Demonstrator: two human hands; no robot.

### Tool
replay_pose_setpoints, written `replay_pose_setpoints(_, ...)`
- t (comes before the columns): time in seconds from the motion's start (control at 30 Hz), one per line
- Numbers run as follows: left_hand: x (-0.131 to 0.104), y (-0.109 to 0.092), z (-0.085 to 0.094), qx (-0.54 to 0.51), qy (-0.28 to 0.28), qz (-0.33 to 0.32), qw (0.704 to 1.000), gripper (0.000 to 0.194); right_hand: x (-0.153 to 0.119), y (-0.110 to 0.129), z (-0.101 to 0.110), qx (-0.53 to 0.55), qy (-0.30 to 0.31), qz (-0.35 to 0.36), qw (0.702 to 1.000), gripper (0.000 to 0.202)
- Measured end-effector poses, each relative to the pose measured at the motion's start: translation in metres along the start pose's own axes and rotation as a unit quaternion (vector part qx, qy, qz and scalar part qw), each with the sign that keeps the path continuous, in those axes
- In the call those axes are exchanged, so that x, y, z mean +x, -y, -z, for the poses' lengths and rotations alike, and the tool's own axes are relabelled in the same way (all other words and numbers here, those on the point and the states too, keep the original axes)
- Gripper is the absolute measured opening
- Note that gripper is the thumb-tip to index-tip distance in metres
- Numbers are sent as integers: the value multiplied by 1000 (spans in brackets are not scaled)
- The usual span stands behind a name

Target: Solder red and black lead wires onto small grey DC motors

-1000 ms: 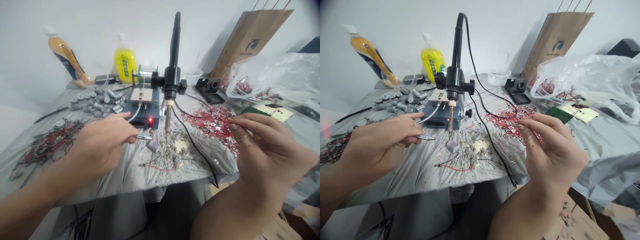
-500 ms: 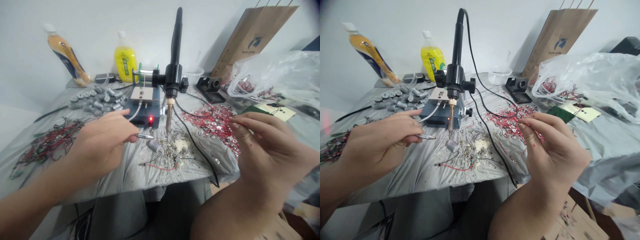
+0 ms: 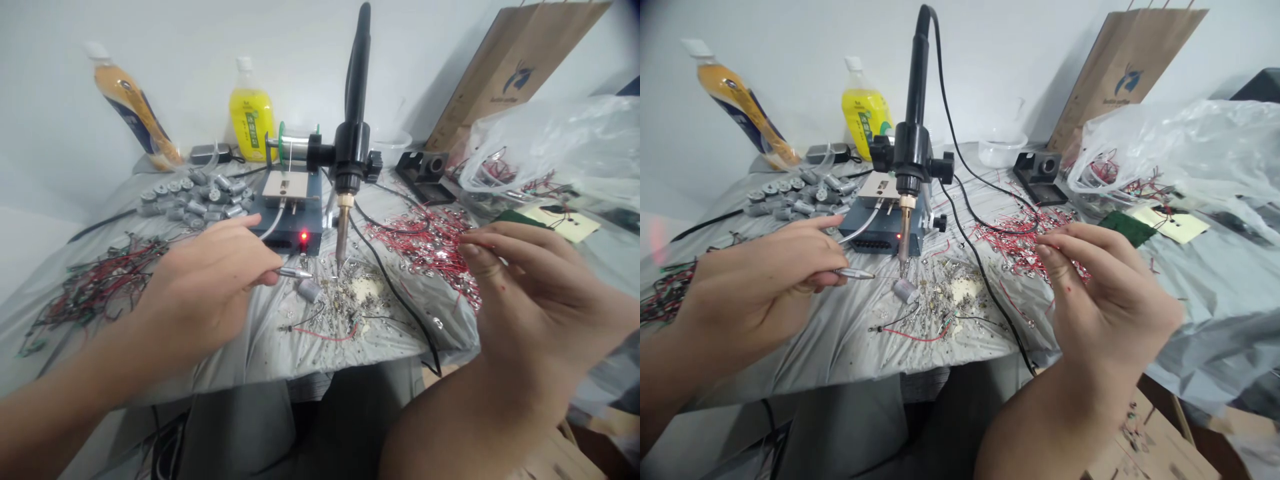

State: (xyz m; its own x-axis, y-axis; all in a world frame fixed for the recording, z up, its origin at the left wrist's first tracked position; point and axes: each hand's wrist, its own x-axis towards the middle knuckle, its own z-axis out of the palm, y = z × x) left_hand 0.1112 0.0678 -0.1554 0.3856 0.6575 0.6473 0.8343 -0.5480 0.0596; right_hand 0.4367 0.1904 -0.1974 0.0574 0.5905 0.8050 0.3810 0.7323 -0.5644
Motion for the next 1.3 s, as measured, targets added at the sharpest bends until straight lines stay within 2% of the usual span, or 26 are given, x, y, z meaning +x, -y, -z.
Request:
replay_pose_setpoints(0.13,0,0,1,2,3,2,1000,31,0,0,-2,-3,16,-11,1000,12)
replay_pose_setpoints(0.23,-1,-3,1,-8,3,10,1000,30,2,-2,-5,5,-2,11,1000,7)
replay_pose_setpoints(0.37,-2,-8,-3,-10,-34,81,996,32,6,-2,-4,16,-20,30,999,7)
replay_pose_setpoints(0.5,-3,-5,-5,-8,-87,137,987,34,8,2,10,13,-41,35,998,9)
replay_pose_setpoints(0.67,4,4,-4,-5,-144,163,976,38,8,6,32,-3,-81,41,996,9)
replay_pose_setpoints(0.8,6,13,-4,-14,-172,129,977,28,5,9,40,-42,-75,12,996,12)
replay_pose_setpoints(0.97,3,23,-3,-20,-159,77,984,27,2,11,30,-54,-26,-20,998,10)
replay_pose_setpoints(1.13,5,23,2,-25,-131,60,989,29,0,12,17,0,-41,16,999,10)
replay_pose_setpoints(1.3,5,21,7,-7,-110,49,993,28,0,10,18,19,-48,23,998,7)
